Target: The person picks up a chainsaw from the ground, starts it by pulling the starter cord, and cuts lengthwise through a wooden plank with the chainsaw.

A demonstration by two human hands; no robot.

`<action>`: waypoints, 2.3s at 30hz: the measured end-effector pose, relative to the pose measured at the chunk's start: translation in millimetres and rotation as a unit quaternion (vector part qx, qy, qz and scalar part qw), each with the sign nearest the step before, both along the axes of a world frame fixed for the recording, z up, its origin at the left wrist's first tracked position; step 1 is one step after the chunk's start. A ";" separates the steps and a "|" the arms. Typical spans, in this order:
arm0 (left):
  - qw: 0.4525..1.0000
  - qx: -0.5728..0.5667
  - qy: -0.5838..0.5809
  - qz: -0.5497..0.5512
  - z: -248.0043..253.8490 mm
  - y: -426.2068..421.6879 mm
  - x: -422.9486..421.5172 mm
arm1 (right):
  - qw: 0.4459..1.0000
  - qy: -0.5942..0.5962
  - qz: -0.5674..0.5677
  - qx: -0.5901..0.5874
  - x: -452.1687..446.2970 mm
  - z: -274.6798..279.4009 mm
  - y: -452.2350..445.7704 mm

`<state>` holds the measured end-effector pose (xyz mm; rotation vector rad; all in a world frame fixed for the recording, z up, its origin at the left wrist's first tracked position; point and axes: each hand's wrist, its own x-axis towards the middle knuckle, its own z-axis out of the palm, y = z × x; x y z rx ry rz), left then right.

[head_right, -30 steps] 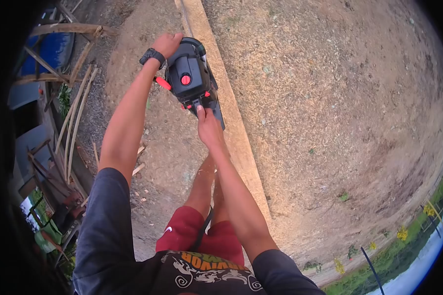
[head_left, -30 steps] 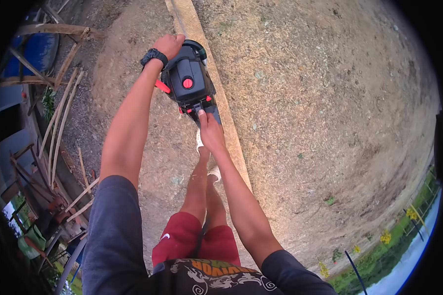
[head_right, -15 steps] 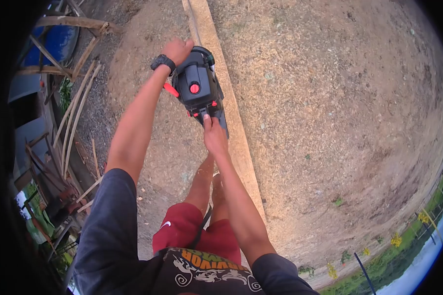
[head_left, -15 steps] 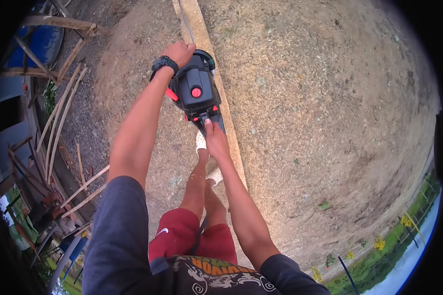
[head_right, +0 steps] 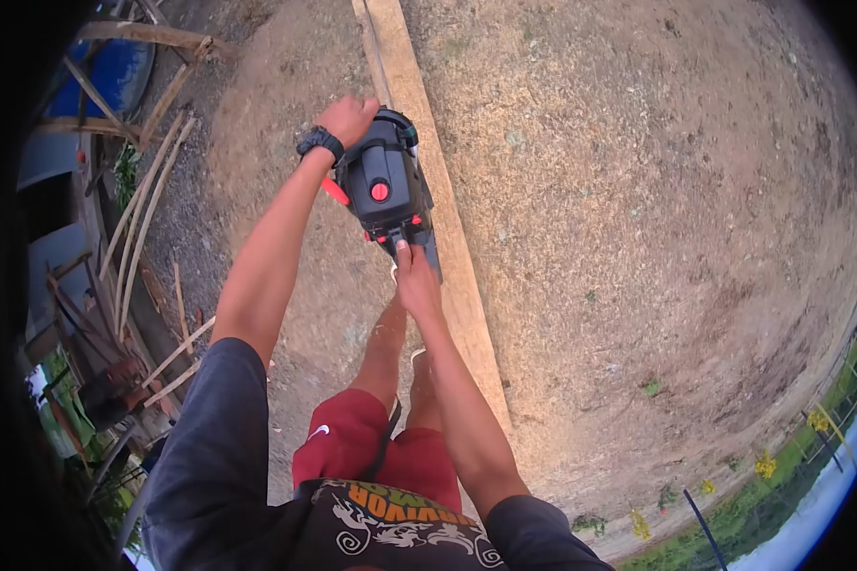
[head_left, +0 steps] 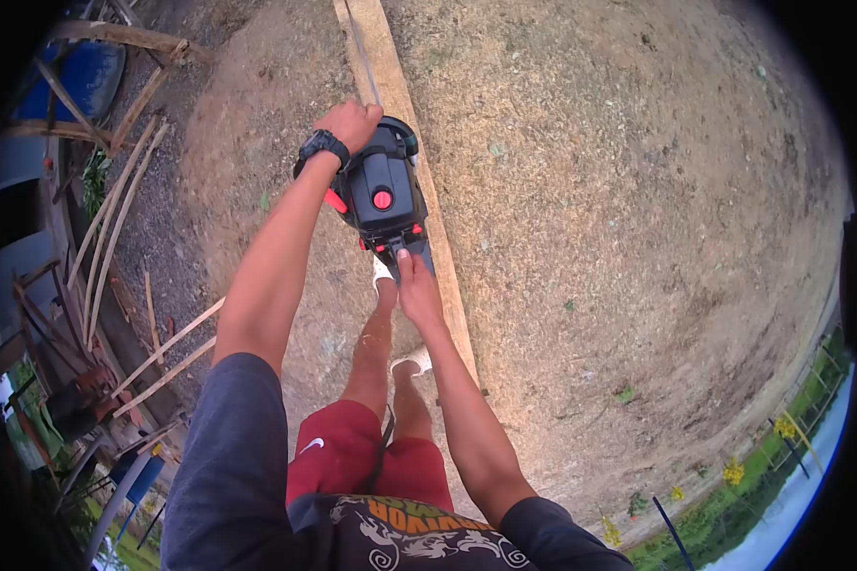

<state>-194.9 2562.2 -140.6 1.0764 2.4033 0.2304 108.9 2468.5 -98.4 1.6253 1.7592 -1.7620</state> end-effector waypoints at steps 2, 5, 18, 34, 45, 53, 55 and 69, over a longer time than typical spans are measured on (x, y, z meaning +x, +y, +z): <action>1.000 -0.002 -0.010 0.025 9.9 -3.8 12.7 | 1.000 0.007 0.003 0.028 8.4 -5.3 -7.3; 0.998 -0.009 -0.023 0.053 30.8 -9.3 34.9 | 0.998 0.012 0.009 0.053 21.4 -12.2 -15.1; 0.998 0.019 -0.016 0.050 17.5 -39.0 82.8 | 0.999 0.009 0.001 0.033 68.4 -22.3 -38.0; 1.000 0.012 -0.008 0.016 9.3 -69.7 130.1 | 1.000 0.010 -0.006 0.026 119.5 -34.1 -67.9; 0.998 0.022 -0.002 0.062 19.6 -93.7 175.3 | 1.000 0.023 -0.004 0.013 159.3 -30.9 -92.1; 0.999 0.014 -0.012 0.045 15.3 -114.5 201.5 | 0.999 0.012 0.003 0.034 187.3 -32.9 -112.9; 0.999 0.011 -0.008 0.044 16.5 -118.6 207.5 | 1.000 0.004 0.010 0.029 193.4 -34.6 -116.7; 0.999 -0.020 -0.042 0.013 59.7 -155.2 258.4 | 0.999 0.015 -0.011 0.039 244.8 11.7 -159.6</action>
